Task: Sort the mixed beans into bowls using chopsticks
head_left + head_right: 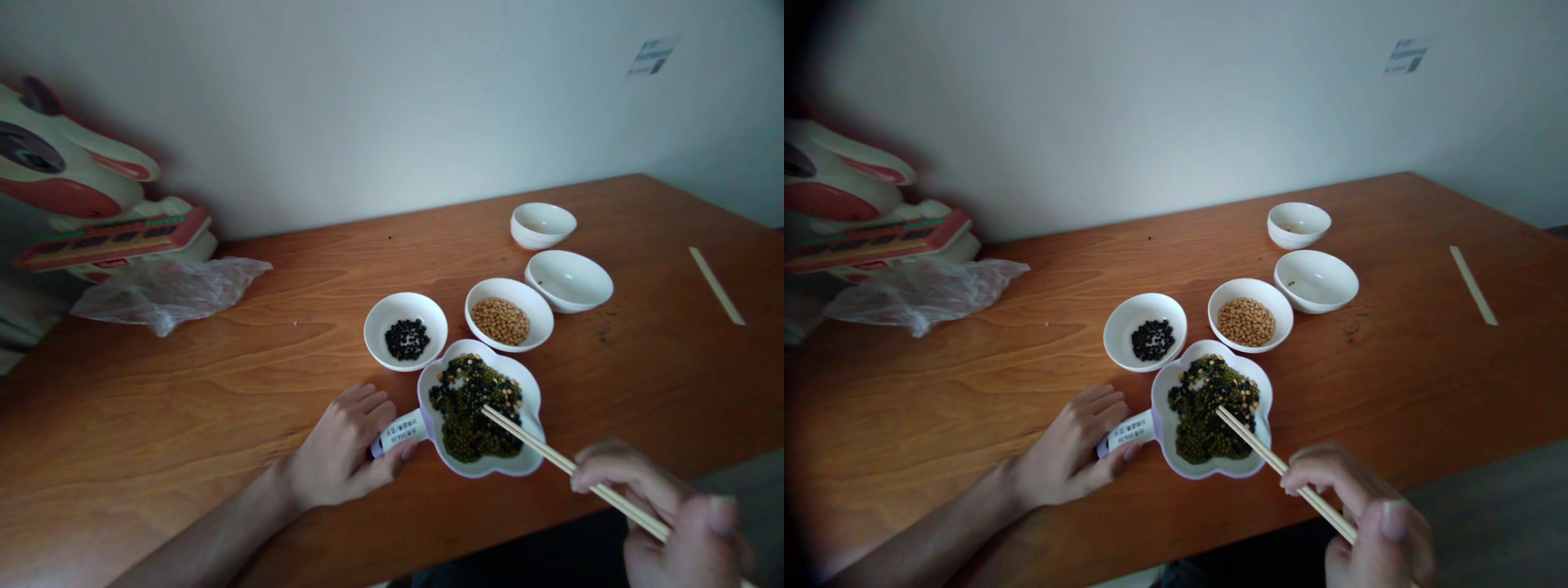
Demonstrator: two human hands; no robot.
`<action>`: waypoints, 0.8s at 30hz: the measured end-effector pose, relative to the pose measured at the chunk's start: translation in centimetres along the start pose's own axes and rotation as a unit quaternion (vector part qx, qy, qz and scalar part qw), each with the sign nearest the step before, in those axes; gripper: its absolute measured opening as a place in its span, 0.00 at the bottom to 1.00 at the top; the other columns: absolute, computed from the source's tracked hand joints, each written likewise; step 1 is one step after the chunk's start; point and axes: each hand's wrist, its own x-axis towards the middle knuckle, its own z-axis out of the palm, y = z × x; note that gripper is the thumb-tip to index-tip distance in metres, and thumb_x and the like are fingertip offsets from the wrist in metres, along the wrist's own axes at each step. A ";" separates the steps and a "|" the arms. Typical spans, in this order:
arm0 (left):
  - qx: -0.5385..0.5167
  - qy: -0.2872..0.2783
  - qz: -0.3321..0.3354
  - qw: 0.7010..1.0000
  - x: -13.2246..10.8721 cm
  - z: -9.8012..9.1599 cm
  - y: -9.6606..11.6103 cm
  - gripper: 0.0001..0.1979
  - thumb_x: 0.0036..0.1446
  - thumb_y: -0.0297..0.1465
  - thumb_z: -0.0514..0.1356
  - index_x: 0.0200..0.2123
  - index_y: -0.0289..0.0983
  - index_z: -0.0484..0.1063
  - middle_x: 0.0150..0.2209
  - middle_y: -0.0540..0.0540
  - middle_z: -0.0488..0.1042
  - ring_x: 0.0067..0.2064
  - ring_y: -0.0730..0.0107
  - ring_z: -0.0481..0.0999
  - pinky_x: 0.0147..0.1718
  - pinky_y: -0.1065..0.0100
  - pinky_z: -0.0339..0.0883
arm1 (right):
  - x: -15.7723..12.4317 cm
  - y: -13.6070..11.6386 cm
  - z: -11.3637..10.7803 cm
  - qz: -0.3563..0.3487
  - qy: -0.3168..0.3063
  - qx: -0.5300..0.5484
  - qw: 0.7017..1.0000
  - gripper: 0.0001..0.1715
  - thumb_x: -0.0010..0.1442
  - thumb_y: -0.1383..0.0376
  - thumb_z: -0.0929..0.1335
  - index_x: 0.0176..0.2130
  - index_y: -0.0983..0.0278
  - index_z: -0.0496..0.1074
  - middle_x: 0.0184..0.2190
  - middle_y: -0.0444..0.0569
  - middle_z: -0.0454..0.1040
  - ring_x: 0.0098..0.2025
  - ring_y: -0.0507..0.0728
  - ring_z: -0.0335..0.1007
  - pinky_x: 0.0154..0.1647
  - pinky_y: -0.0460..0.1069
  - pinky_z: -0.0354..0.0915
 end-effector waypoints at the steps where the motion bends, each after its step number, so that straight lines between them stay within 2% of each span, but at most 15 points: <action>1: 0.000 0.000 -0.001 1.000 0.0 0.0 0.0 0.15 0.73 0.39 0.57 0.33 0.40 0.64 0.32 0.46 0.71 0.34 0.61 0.68 0.35 0.59 0.57 | 0.1 -0.2 0.0 -0.001 0.003 0.004 1.000 0.48 0.74 0.38 0.51 0.26 0.56 0.82 0.27 0.53 0.81 0.33 0.63 0.78 0.30 0.53 0.71; 6: -0.007 -0.004 -0.005 1.000 -0.1 0.0 0.0 0.15 0.73 0.40 0.57 0.33 0.40 0.64 0.32 0.46 0.71 0.35 0.61 0.68 0.35 0.59 0.59 | 0.6 -0.8 0.2 0.003 0.001 0.024 1.000 0.50 0.71 0.32 0.51 0.25 0.57 0.82 0.25 0.53 0.79 0.30 0.62 0.77 0.26 0.52 0.69; 13: -0.003 -0.002 -0.005 1.000 0.1 0.0 -0.1 0.15 0.73 0.40 0.56 0.33 0.40 0.65 0.32 0.46 0.71 0.34 0.61 0.68 0.35 0.59 0.59 | 1.0 -0.3 1.4 0.085 0.004 0.023 0.996 0.58 0.64 0.26 0.44 0.24 0.60 0.78 0.25 0.54 0.77 0.32 0.63 0.75 0.30 0.54 0.69; 19: -0.005 0.003 -0.002 1.000 0.0 -0.1 0.1 0.14 0.72 0.39 0.57 0.33 0.40 0.65 0.32 0.46 0.71 0.34 0.61 0.68 0.34 0.60 0.59 | 1.0 0.0 2.7 0.112 0.006 0.065 0.992 0.58 0.65 0.27 0.43 0.25 0.60 0.76 0.25 0.53 0.76 0.32 0.63 0.73 0.32 0.54 0.67; 24: -0.007 -0.003 -0.003 1.000 -0.1 -0.1 0.0 0.14 0.73 0.39 0.57 0.33 0.40 0.65 0.33 0.46 0.71 0.35 0.61 0.68 0.35 0.60 0.59 | 1.0 0.3 3.1 0.109 0.023 0.084 0.990 0.56 0.67 0.28 0.45 0.24 0.60 0.77 0.23 0.52 0.74 0.30 0.63 0.72 0.32 0.54 0.66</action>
